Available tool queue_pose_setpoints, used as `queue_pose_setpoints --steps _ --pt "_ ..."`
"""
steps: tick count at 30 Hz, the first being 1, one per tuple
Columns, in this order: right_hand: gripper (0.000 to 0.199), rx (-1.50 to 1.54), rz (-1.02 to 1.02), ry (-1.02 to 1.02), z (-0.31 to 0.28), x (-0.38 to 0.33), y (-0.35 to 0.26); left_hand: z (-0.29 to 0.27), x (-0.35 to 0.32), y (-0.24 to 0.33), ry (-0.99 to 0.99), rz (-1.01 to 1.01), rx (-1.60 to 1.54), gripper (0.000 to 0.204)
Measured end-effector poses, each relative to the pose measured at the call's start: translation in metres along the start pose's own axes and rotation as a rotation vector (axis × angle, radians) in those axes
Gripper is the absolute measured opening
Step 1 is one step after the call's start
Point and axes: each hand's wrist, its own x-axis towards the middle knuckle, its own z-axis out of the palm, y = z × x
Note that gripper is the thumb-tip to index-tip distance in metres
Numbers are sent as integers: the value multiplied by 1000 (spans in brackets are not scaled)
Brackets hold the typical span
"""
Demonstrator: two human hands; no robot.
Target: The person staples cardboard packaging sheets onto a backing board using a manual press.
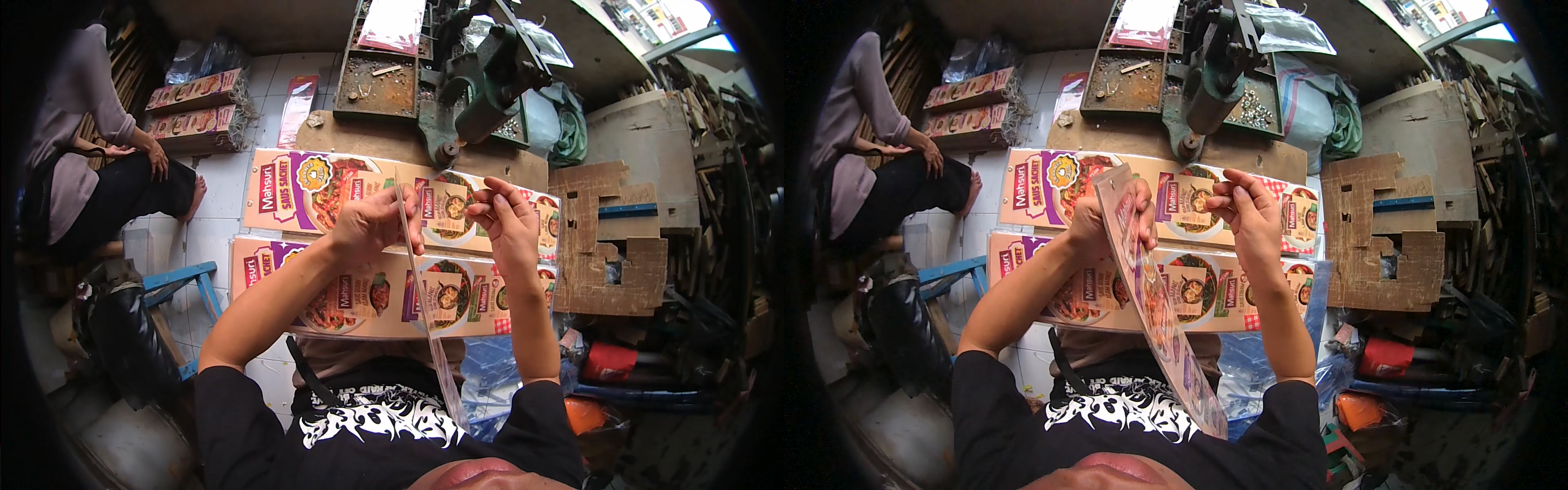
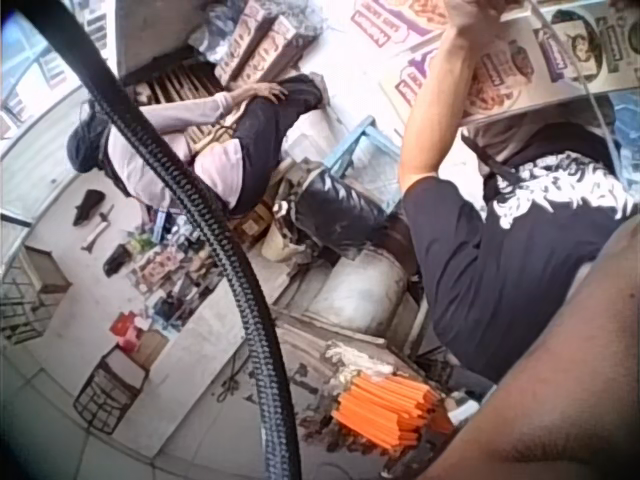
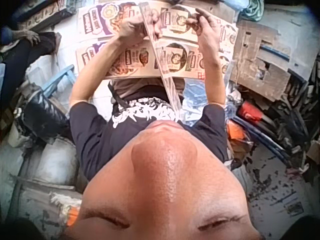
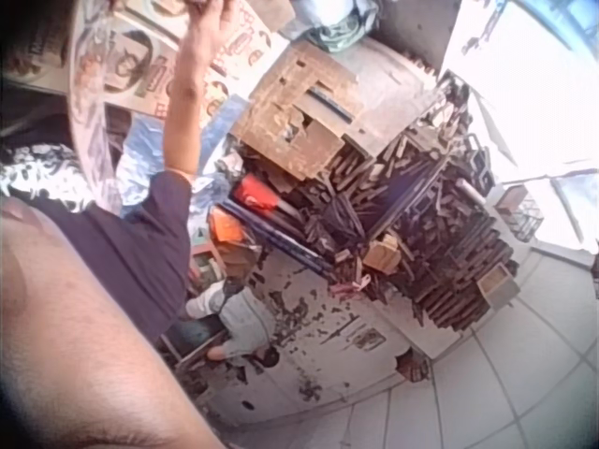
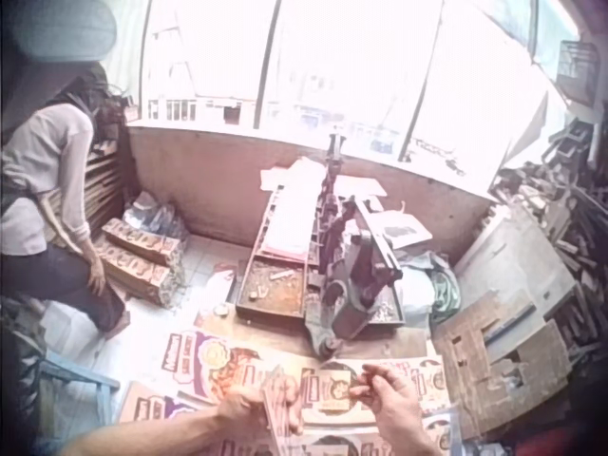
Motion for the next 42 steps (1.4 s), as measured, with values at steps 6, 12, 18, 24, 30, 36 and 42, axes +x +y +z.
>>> queue_pose_setpoints --steps 6,12,18,24,30,36,42 --pt "26 -591 -264 -49 12 47 -1 0 0 1 26 -16 6 24" --pt "13 -609 -354 -80 11 73 14 1 0 1 20 -24 9 24" --pt "19 -629 -218 -105 11 83 13 -1 -1 3 38 -41 20 22" --pt "19 -665 -332 -131 9 87 18 0 0 2 56 -49 8 21" --pt "17 -525 -369 -125 22 82 17 4 1 4 47 -59 35 23" --pt "51 -725 -283 -48 15 38 8 3 -1 0 273 -49 37 23" --pt "62 -234 337 -342 -44 -67 -42 10 6 -3 369 -77 271 43"
